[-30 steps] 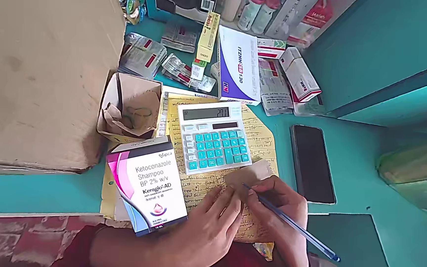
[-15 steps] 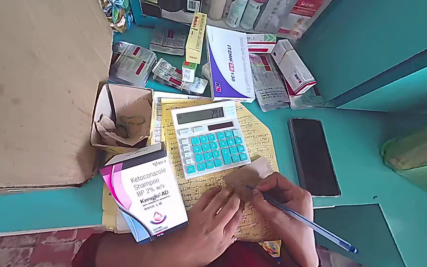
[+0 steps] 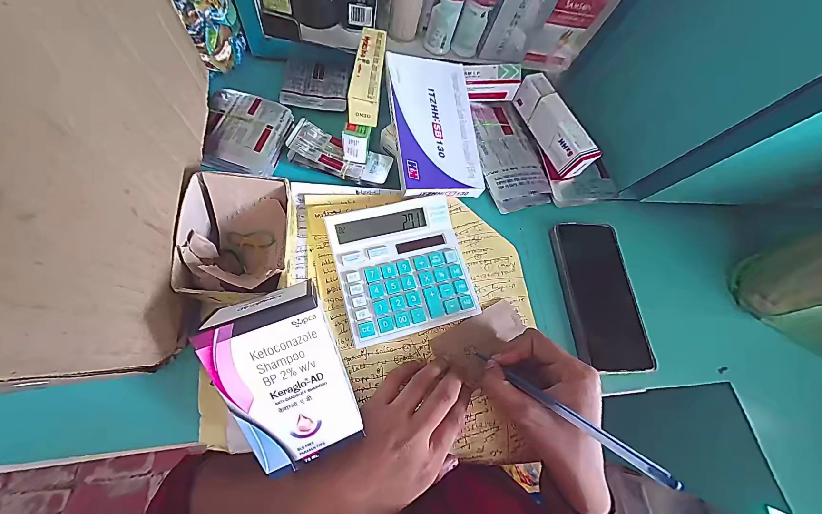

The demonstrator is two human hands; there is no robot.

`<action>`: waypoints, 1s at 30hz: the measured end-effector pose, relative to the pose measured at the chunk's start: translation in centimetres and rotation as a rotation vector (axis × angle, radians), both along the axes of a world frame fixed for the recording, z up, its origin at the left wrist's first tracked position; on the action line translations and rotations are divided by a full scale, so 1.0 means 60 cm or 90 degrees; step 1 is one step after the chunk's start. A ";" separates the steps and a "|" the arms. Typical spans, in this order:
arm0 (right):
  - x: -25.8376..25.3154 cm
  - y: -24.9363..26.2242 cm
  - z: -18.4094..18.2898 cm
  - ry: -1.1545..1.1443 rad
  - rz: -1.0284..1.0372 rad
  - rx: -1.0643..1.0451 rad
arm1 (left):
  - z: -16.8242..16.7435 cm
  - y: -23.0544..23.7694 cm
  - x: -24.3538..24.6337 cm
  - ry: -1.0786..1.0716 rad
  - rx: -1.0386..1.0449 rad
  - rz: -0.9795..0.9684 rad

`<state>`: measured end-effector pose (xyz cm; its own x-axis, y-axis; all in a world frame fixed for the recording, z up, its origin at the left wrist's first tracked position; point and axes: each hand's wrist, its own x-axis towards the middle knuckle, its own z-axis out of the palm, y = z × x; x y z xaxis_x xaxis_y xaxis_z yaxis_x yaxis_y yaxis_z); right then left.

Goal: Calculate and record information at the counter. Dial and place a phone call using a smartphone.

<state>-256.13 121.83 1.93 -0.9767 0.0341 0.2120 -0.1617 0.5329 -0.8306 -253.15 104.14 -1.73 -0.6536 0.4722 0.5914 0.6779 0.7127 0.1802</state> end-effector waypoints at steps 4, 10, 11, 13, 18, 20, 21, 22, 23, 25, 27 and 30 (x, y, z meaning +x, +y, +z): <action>-0.005 -0.001 -0.001 0.017 -0.025 -0.017 | 0.000 -0.002 -0.001 -0.004 -0.009 0.000; -0.003 0.000 0.004 -0.002 -0.033 0.006 | 0.002 -0.004 0.000 -0.011 -0.011 -0.007; -0.005 0.002 0.003 0.001 -0.025 -0.027 | 0.001 -0.003 -0.001 -0.006 -0.006 -0.003; -0.007 0.001 0.003 0.005 -0.018 -0.062 | -0.001 -0.001 -0.001 0.001 0.010 0.007; 0.000 0.002 0.006 -0.025 0.063 0.026 | 0.004 0.000 -0.001 -0.006 0.015 0.001; 0.001 0.012 0.011 -0.035 0.067 0.044 | 0.003 -0.002 -0.001 -0.006 0.008 -0.002; -0.002 0.016 0.012 -0.038 0.049 0.047 | 0.003 -0.003 -0.001 -0.007 0.006 -0.003; -0.007 0.018 0.013 -0.034 0.027 0.053 | 0.003 -0.003 -0.001 -0.006 0.005 -0.003; -0.012 0.017 0.012 -0.023 0.007 0.065 | 0.003 -0.002 -0.001 -0.002 0.007 0.001; -0.017 0.007 0.012 0.002 0.002 0.092 | 0.002 0.000 0.000 -0.004 0.010 -0.002; -0.015 -0.001 0.019 0.032 0.053 0.070 | 0.001 0.000 -0.002 -0.001 0.022 -0.007; -0.032 0.000 0.043 0.148 0.119 0.056 | 0.000 0.000 0.000 0.006 0.030 -0.003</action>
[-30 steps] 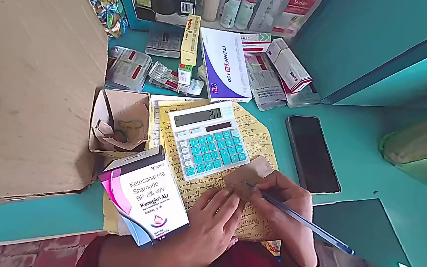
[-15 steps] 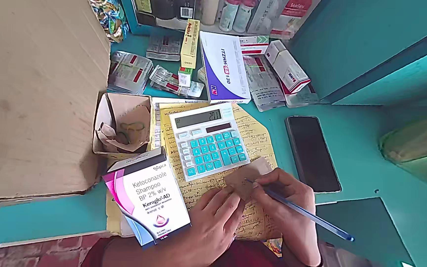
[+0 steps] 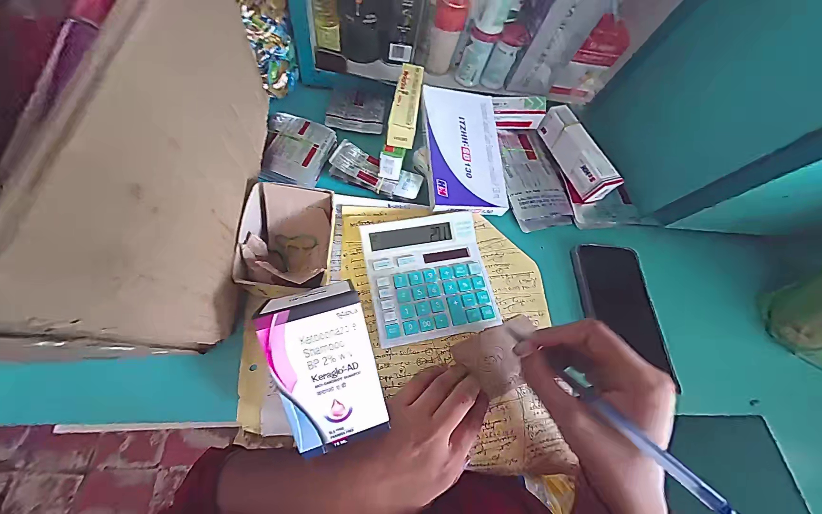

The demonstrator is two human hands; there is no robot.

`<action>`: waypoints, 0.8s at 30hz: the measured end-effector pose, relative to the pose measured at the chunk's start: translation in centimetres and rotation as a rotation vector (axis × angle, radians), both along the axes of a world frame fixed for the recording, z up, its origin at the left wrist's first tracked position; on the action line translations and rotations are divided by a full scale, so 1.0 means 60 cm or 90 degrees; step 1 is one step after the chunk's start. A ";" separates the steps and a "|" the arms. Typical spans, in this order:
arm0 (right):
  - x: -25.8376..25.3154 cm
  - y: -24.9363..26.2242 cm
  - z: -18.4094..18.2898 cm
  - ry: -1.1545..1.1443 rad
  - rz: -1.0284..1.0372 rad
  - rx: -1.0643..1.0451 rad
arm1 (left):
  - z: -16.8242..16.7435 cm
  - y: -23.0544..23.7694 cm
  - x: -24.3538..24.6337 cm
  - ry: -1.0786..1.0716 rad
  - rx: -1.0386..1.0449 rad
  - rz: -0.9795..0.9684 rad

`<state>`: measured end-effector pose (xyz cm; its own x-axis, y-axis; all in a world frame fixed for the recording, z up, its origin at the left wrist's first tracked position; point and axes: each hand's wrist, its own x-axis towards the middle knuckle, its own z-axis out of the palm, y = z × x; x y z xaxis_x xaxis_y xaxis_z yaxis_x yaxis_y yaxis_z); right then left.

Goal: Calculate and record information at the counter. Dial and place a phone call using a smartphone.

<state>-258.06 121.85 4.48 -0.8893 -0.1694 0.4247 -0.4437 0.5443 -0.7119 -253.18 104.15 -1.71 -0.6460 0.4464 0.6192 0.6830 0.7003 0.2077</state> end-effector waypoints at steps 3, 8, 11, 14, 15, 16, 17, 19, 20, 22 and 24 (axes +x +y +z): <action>-0.040 -0.011 0.025 0.098 0.034 0.125 | 0.011 -0.009 0.010 -0.015 -0.058 -0.040; -0.112 -0.079 0.018 0.090 0.234 0.307 | 0.047 -0.039 0.032 -0.012 -0.064 -0.177; -0.119 -0.120 -0.009 0.044 0.240 0.346 | 0.069 -0.077 0.047 0.027 0.075 -0.217; -0.109 -0.134 -0.008 0.001 0.198 0.374 | 0.070 -0.112 0.064 0.052 0.273 -0.070; -0.107 -0.131 -0.006 -0.012 0.183 0.378 | 0.065 -0.122 0.065 0.057 0.342 0.026; -0.106 -0.122 -0.004 -0.012 0.172 0.381 | 0.058 -0.131 0.062 0.055 0.413 0.133; -0.105 -0.110 -0.001 -0.015 0.162 0.393 | 0.050 -0.141 0.056 0.054 0.474 0.220; -0.102 -0.080 0.005 -0.021 0.131 0.404 | 0.037 -0.155 0.045 0.012 0.543 0.304; -0.103 -0.063 0.006 -0.021 0.111 0.401 | 0.033 -0.160 0.044 -0.040 0.542 0.316; -0.108 -0.029 0.007 -0.055 0.077 0.369 | 0.031 -0.164 0.050 -0.168 0.494 0.313; -0.116 0.000 0.007 -0.071 0.055 0.320 | 0.033 -0.162 0.048 -0.240 0.453 0.310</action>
<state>-265.03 121.86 4.93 -0.8984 -0.4026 0.1756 -0.4383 0.7956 -0.4182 -250.28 94.41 0.25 -0.8754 -0.3288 0.3544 0.1488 0.5143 0.8446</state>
